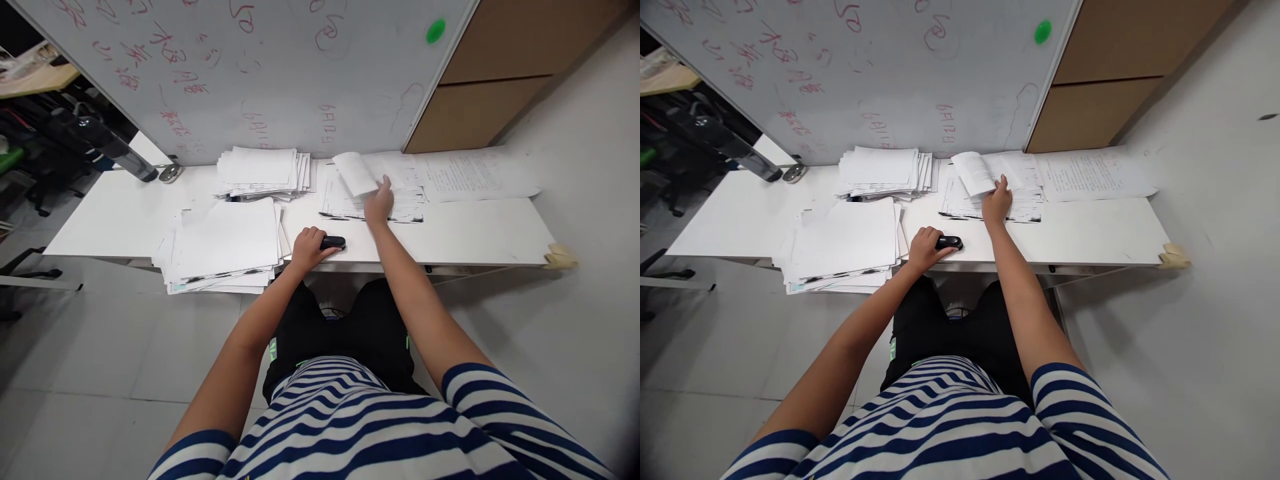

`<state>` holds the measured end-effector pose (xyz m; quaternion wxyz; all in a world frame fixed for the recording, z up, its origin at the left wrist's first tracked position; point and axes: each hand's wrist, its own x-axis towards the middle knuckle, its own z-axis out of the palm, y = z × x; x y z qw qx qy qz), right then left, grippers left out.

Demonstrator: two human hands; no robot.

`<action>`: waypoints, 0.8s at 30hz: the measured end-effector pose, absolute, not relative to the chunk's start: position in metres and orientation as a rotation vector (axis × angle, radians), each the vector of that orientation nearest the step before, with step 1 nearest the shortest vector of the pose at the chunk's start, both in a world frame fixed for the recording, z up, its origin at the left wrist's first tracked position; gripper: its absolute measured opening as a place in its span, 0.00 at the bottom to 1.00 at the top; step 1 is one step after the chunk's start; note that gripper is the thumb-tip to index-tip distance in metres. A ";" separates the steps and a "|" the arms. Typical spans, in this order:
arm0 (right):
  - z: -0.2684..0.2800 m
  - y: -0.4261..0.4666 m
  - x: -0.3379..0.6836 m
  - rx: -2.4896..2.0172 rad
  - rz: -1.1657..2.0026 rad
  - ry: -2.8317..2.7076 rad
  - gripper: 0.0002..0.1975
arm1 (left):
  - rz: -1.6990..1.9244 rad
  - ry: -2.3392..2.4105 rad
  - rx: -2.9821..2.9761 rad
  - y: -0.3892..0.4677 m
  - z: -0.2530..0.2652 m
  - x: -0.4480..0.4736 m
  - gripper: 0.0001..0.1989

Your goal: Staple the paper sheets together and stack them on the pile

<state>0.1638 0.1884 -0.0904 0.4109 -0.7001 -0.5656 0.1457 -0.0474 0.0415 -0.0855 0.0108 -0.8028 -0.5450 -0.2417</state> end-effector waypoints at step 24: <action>-0.040 0.164 0.187 -1.614 0.609 -1.110 0.23 | -1.003 -1.820 -2.209 0.040 -0.090 -0.049 0.21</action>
